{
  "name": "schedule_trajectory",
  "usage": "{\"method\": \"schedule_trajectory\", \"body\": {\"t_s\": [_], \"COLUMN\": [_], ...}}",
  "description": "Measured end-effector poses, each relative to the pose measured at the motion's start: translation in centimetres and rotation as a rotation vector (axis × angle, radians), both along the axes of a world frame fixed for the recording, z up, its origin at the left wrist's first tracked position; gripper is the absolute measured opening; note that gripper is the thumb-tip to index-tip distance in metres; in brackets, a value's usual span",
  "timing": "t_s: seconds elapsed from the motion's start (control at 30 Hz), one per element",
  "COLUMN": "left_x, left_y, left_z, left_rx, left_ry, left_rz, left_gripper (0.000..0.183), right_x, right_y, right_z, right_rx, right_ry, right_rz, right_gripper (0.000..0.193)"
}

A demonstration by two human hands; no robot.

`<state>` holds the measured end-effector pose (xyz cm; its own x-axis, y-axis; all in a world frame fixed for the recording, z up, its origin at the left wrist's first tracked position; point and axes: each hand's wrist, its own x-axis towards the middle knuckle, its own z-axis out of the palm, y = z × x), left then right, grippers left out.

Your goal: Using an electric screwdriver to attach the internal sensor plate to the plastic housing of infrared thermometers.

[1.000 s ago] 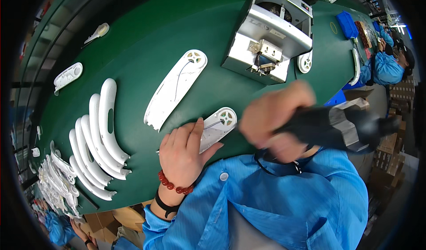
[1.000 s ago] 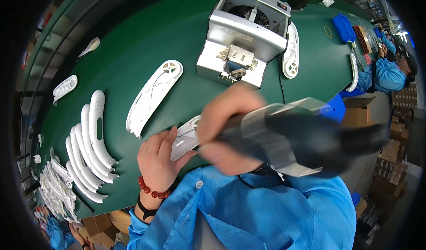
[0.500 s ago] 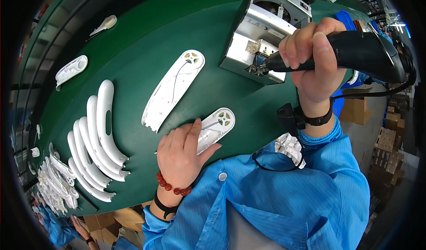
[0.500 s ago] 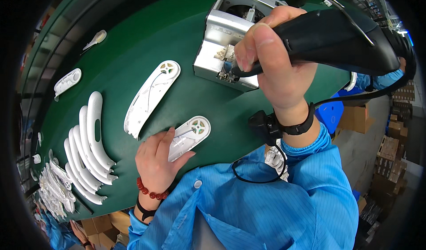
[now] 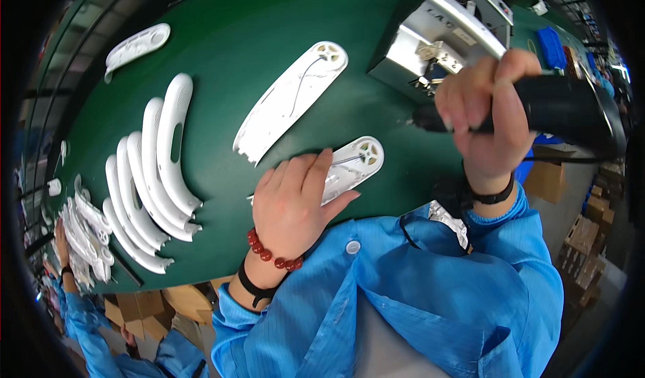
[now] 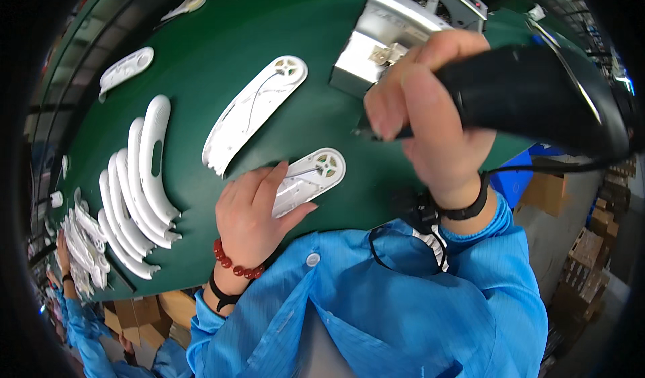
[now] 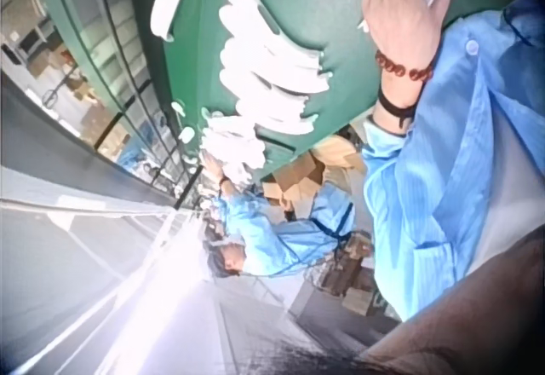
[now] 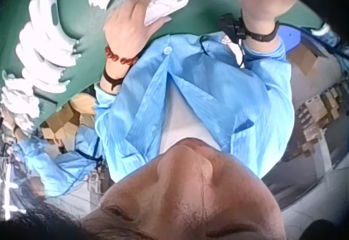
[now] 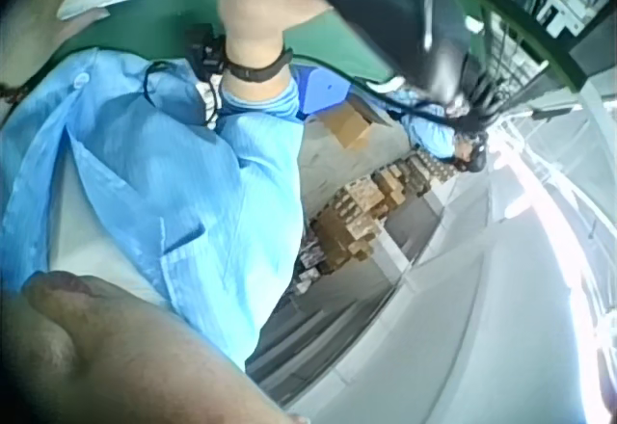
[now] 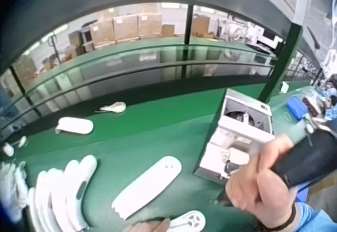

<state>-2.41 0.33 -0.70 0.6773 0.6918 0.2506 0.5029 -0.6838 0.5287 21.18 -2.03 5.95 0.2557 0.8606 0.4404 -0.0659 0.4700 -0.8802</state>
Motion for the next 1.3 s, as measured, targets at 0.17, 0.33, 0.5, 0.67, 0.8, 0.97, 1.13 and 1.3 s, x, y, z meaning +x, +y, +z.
{"method": "schedule_trajectory", "body": {"t_s": [0.17,0.33,0.5,0.67,0.8,0.97,1.13,1.3], "left_x": [-0.3,-0.5,-0.6,-0.5,-0.4,-0.4,-0.3,-1.0], "left_y": [0.1,0.2,0.0,0.1,0.2,0.2,0.0,0.3], "left_z": [-0.3,-0.2,-0.2,-0.3,-0.2,0.2,0.4,2.6], "left_rx": [0.010,0.009,0.010,0.023,0.011,0.043,0.046,-0.028], "left_ry": [-0.016,-0.001,0.025,0.011,0.027,0.045,0.038,0.086], "left_rz": [-0.013,-0.023,-0.027,-0.023,-0.027,-0.025,-0.040,-0.142], "left_gripper": [0.063,0.067,0.069,0.069,0.069,0.067,0.064,0.062], "right_x": [-5.4,-6.9,-7.0,-6.8,-6.7,-6.7,-6.3,-5.1], "right_y": [-1.0,-0.6,0.0,0.2,0.5,0.7,0.8,-0.3], "right_z": [-0.4,-1.3,-2.0,-2.0,-2.1,-1.7,-1.2,-0.4], "right_rx": [-0.062,-0.109,-0.120,-0.161,-0.178,-0.205,-0.235,-0.034], "right_ry": [0.179,0.126,0.148,0.122,0.101,-0.097,-0.357,0.086], "right_rz": [0.197,0.215,0.248,0.249,0.238,0.235,0.252,0.377], "right_gripper": [0.027,0.030,0.029,0.029,0.030,0.029,0.026,0.026]}}
